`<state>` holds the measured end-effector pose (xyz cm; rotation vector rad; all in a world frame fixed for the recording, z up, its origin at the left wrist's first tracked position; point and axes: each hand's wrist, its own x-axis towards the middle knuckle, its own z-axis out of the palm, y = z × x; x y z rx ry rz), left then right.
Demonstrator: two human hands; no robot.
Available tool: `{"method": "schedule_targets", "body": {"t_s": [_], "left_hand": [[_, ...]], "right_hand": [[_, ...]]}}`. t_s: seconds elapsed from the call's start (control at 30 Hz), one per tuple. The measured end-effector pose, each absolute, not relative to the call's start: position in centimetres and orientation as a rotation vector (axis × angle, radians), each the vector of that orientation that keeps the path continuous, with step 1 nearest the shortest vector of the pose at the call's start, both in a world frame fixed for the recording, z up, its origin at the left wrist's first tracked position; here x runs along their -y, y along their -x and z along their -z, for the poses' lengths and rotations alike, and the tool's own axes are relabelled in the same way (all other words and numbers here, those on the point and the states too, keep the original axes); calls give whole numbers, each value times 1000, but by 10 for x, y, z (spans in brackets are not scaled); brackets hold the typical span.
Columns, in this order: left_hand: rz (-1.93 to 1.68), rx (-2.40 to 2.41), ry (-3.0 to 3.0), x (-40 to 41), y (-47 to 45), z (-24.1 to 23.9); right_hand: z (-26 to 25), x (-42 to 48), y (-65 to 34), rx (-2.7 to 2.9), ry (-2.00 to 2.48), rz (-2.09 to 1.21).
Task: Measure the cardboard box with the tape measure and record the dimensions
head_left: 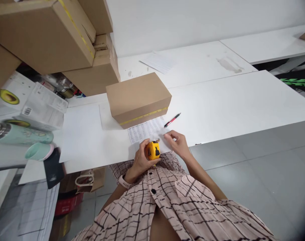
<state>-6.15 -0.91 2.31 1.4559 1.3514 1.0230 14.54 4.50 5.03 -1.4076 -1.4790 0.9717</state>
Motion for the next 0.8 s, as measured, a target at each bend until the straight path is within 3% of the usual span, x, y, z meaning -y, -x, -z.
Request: {"method": "schedule_targets", "body": {"t_s": [0.13,0.27,0.4,0.57,0.8], "left_hand": [[-1190,-1347,-1718,-11,76,-54],[-1396,-1463,-2097,-64,97,-116],[-1243,-1734,-2246,-125,107,-164],[-938,-1846,-2225,-170,106,-165],[-895,-1841,-2290,-177,107,-151]], "right_hand": [[-39,-80,-171,1467,1715,-633],[-35,-114,-187,1776,1912,-491],[-37,-125,-184,2158,2026,-324],[-51,-126,-188,2497,2047,-116],[-64,-133,-199,2907,1773,117]]}}
